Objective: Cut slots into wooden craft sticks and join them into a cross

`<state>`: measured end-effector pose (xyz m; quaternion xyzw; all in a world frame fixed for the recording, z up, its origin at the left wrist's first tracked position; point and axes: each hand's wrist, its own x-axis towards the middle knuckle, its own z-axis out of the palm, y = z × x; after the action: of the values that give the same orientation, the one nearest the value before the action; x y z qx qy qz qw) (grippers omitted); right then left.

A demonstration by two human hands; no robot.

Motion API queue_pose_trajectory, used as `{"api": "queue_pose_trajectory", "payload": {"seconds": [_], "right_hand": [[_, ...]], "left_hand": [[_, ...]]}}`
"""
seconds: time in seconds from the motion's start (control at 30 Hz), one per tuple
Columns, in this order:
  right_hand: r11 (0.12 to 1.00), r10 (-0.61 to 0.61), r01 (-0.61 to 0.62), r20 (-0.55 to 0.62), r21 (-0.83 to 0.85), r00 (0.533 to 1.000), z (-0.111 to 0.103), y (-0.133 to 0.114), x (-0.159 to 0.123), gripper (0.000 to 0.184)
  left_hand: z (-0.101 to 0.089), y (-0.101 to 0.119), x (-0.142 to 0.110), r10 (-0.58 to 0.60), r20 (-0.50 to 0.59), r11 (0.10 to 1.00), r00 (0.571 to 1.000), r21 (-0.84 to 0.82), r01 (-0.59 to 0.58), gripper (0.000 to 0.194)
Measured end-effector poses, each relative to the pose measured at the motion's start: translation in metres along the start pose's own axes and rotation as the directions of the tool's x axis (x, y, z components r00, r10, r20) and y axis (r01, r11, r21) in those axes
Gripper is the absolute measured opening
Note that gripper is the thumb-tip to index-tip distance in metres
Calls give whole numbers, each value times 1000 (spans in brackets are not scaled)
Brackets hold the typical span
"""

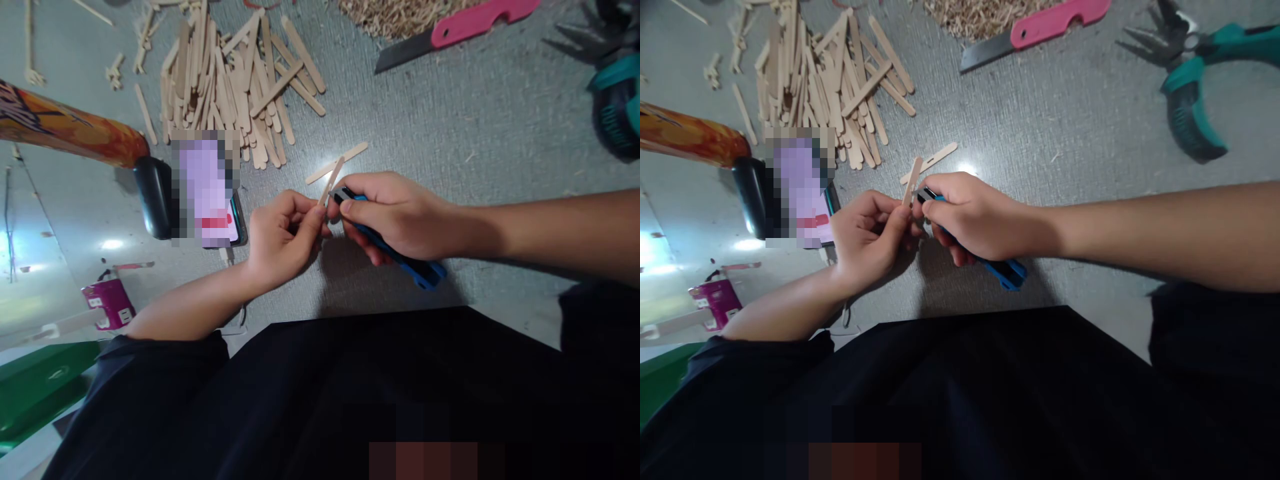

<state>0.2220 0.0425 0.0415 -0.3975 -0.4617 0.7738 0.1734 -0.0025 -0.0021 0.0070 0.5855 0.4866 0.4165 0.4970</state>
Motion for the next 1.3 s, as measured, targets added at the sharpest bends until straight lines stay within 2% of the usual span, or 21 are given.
{"api": "queue_pose_trajectory", "payload": {"seconds": [0.13, 0.37, 0.47, 0.6, 0.73, 0.93, 1.17, 1.23, 1.3], "right_hand": [[999, 19, -20, 29, 37, 999, -1, -1, 1, 21], [998, 4, -16, 170, 67, 985, -6, -5, 2, 22], [998, -39, 29, 163, 59, 986, -7, -2, 1, 21], [992, -110, 103, 87, 72, 990, -5, 2, 0, 17], [992, -119, 116, 40, 57, 992, -3, 1, 0, 16], [997, -81, 81, 9, 8, 997, -1, -4, -1, 18], [998, -60, 60, 12, 4, 998, 0, -2, -1, 17], [999, -41, 41, 26, 9, 999, -1, -3, -1, 17], [999, -29, 28, 48, 18, 998, -2, -4, 0, 18]], "left_hand": [[1, 6, 4, 10, 11, 998, 1000, -62, -10, 29], [1, 12, 11, -28, 53, 976, 998, -213, 39, 33], [1, 13, 11, -47, 43, 965, 998, -256, 56, 34], [3, 14, 10, -78, 20, 953, 997, -292, 81, 34], [5, 15, 10, -91, -6, 958, 996, -272, 86, 35], [7, 7, 4, -7, -51, 981, 999, -193, -3, 30], [1, -9, -4, 199, -58, 980, 978, 23, -198, 7], [1, -7, -3, 182, -45, 983, 982, 2, -182, 9], [1, -3, 0, 112, -25, 991, 993, -69, -114, 17]]}}
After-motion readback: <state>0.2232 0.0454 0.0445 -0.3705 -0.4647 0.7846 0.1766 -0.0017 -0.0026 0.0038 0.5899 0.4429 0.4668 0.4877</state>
